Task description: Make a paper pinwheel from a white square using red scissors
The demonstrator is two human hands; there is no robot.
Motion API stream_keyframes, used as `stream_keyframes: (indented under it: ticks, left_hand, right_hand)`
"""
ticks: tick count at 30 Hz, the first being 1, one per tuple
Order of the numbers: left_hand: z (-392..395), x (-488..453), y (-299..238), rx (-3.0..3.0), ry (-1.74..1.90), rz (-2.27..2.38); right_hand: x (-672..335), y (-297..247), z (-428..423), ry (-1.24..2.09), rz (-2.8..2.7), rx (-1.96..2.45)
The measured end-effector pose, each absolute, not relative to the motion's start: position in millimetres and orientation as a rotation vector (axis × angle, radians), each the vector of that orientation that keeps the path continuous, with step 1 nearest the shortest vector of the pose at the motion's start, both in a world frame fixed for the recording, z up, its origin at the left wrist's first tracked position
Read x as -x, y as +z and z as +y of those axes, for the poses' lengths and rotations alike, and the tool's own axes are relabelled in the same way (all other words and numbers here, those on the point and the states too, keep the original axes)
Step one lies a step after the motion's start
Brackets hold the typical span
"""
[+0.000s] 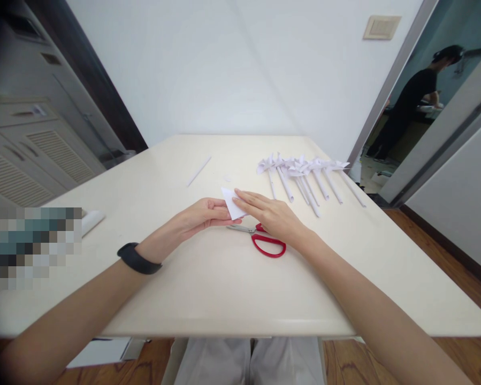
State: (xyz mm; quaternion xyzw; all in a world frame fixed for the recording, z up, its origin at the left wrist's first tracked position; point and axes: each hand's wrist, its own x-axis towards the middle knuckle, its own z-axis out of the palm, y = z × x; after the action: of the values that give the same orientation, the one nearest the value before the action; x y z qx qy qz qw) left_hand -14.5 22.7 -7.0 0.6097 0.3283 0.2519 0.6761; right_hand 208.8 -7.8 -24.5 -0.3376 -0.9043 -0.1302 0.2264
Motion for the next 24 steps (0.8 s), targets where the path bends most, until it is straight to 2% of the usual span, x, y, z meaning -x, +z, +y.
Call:
stream_keyframes:
  ticks: [24]
  left_hand:
    - [24.0,13.5,-12.6,-1.266,0.578,0.822]
  right_hand:
    - [-210.1,-31.7,-3.7,-0.076,-2.47,0.958]
